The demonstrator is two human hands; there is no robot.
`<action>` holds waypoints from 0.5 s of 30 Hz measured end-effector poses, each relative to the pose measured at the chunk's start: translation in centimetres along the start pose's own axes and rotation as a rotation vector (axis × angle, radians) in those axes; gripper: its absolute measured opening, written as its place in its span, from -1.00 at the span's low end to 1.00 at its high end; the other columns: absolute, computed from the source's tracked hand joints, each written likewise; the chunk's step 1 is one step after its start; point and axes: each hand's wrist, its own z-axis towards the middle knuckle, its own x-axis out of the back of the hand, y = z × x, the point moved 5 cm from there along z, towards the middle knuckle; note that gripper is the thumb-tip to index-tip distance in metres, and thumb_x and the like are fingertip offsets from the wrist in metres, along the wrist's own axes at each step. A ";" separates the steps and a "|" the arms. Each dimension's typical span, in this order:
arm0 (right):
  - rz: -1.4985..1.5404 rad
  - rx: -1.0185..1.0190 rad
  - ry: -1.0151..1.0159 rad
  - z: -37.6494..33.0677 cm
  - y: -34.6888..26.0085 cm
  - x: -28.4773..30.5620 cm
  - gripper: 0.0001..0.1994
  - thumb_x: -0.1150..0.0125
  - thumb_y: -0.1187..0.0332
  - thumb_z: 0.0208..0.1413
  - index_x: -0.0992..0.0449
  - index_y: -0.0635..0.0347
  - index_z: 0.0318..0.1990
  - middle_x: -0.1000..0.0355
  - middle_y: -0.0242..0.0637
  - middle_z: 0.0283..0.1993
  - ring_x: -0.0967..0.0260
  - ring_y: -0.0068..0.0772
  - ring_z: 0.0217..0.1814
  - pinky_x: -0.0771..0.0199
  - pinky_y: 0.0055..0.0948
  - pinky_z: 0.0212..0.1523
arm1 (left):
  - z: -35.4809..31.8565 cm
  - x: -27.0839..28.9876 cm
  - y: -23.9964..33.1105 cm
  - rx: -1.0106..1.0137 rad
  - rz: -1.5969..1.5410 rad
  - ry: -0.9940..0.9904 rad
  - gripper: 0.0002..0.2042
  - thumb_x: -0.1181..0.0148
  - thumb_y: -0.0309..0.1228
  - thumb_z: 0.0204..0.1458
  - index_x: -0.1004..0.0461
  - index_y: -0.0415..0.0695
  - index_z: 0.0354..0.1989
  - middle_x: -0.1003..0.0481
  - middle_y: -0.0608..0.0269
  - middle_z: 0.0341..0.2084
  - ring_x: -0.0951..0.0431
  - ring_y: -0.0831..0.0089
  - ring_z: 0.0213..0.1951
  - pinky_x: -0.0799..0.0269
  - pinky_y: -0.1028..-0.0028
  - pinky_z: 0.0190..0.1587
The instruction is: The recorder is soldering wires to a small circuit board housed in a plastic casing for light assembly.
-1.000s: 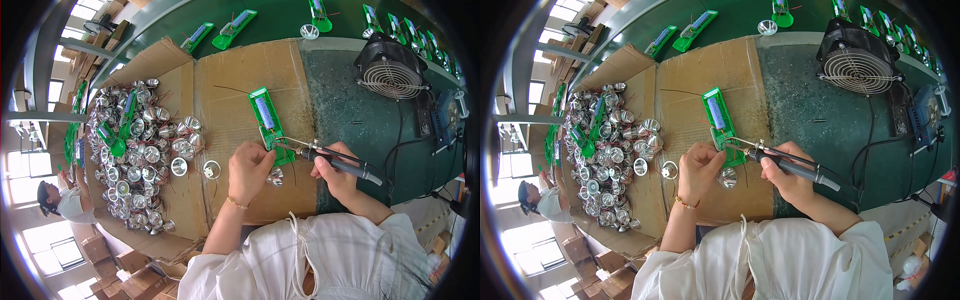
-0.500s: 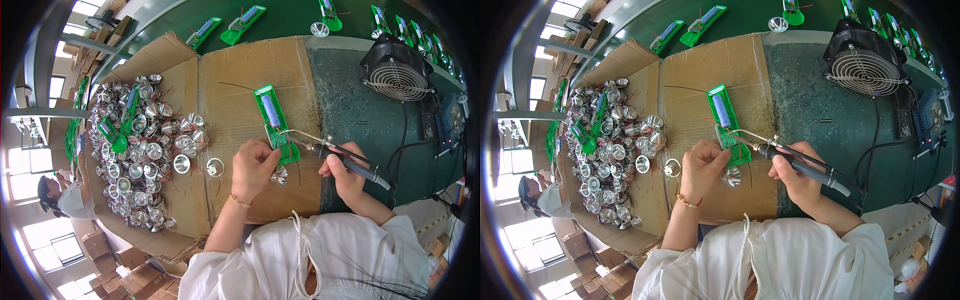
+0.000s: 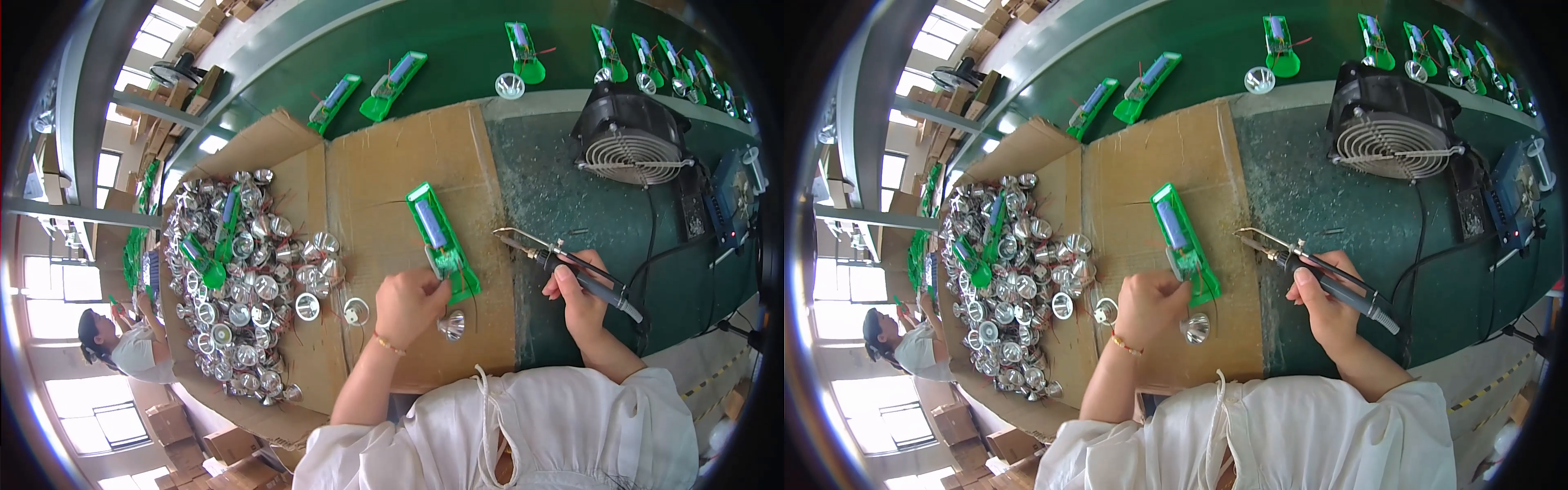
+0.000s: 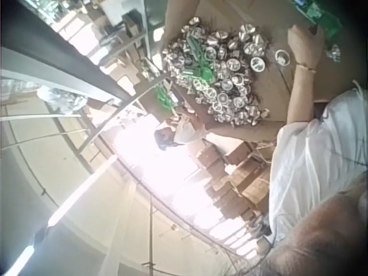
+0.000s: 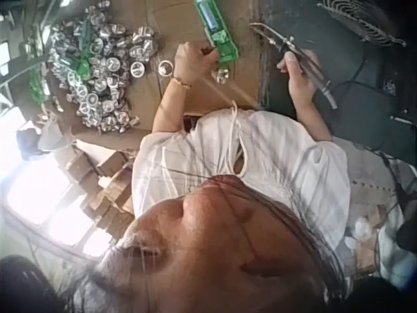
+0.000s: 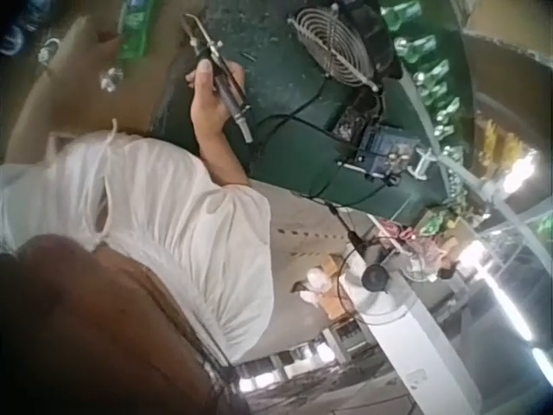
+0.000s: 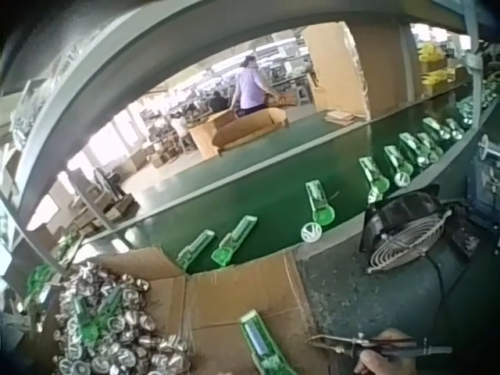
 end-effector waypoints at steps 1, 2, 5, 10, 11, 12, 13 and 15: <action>0.006 -0.001 0.017 0.3 0.0 0.2 -0.86 -0.11 0.45 0.07 -0.31 0.33 -0.29 -0.38 -0.28 -0.55 -0.36 -0.59 -0.57 -0.36 -0.64 -0.57 | 1.8 0.3 0.8 -0.025 -0.008 -0.004 -0.79 -0.15 -0.26 -0.18 -0.53 -0.13 -0.66 -0.46 0.12 -0.75 -0.51 0.22 -0.62 -0.42 0.35 -0.49; 0.017 -0.004 0.031 0.4 -0.1 0.3 -0.86 -0.11 0.46 0.07 -0.31 0.33 -0.30 -0.37 -0.28 -0.55 -0.36 -0.60 -0.57 -0.35 -0.64 -0.57 | 3.9 0.9 1.8 -0.045 -0.011 -0.006 -0.80 -0.13 -0.27 -0.18 -0.54 -0.12 -0.65 -0.46 0.11 -0.75 -0.51 0.19 -0.62 -0.43 0.34 -0.49; 0.029 -0.070 0.024 0.2 0.1 -0.4 -0.86 -0.11 0.46 0.06 -0.31 0.33 -0.31 -0.37 -0.29 -0.55 -0.35 -0.60 -0.56 -0.35 -0.64 -0.57 | 12.1 3.1 5.0 -0.238 0.234 0.162 -0.77 -0.13 -0.24 -0.16 -0.54 -0.15 -0.62 -0.45 0.08 -0.73 -0.52 0.23 -0.60 -0.40 0.35 -0.49; 0.057 -0.131 0.028 0.4 0.7 -0.7 -0.89 -0.12 0.55 0.01 -0.31 0.33 -0.34 -0.39 -0.28 -0.55 -0.36 -0.62 -0.56 -0.37 -0.64 -0.57 | 23.7 6.2 8.1 -0.403 0.268 0.666 -0.71 -0.25 -0.09 -0.21 -0.56 -0.06 -0.47 -0.50 0.13 -0.31 -0.47 0.19 -0.20 -0.36 0.27 -0.19; 0.062 -0.135 0.040 0.4 0.7 -0.4 -0.89 -0.12 0.55 0.01 -0.31 0.33 -0.34 -0.39 -0.28 -0.56 -0.36 -0.62 -0.56 -0.37 -0.64 -0.57 | 23.8 7.1 9.2 -0.391 0.412 0.731 -0.68 -0.28 -0.09 -0.24 -0.54 -0.01 -0.35 -0.44 0.19 -0.21 -0.34 0.15 -0.02 -0.28 0.22 -0.08; 0.044 -0.148 0.038 0.6 0.6 -0.3 -0.89 -0.13 0.55 0.01 -0.31 0.32 -0.35 -0.39 -0.29 -0.57 -0.36 -0.62 -0.56 -0.36 -0.65 -0.57 | 24.1 7.6 9.1 -0.413 0.421 0.800 -0.63 -0.32 -0.15 -0.31 -0.49 -0.02 -0.29 -0.42 0.20 -0.19 -0.25 0.22 0.04 -0.15 0.18 0.03; 0.043 -0.145 0.047 0.6 0.5 -0.2 -0.89 -0.13 0.55 0.01 -0.31 0.32 -0.35 -0.39 -0.29 -0.57 -0.36 -0.62 -0.56 -0.36 -0.65 -0.57 | 24.7 7.9 7.9 -0.300 0.550 0.817 -0.55 -0.34 -0.16 -0.36 -0.44 -0.02 -0.22 -0.43 0.14 -0.19 -0.33 0.22 0.01 -0.23 0.24 0.01; 0.105 -0.164 0.020 0.6 0.5 -0.8 -0.89 -0.12 0.54 0.02 -0.31 0.32 -0.34 -0.39 -0.29 -0.57 -0.36 -0.62 -0.56 -0.36 -0.65 -0.57 | 27.1 8.7 2.7 -0.122 0.395 0.256 -0.53 -0.33 -0.20 -0.39 -0.42 -0.04 -0.21 -0.47 0.11 -0.23 -0.43 0.21 -0.10 -0.32 0.31 -0.06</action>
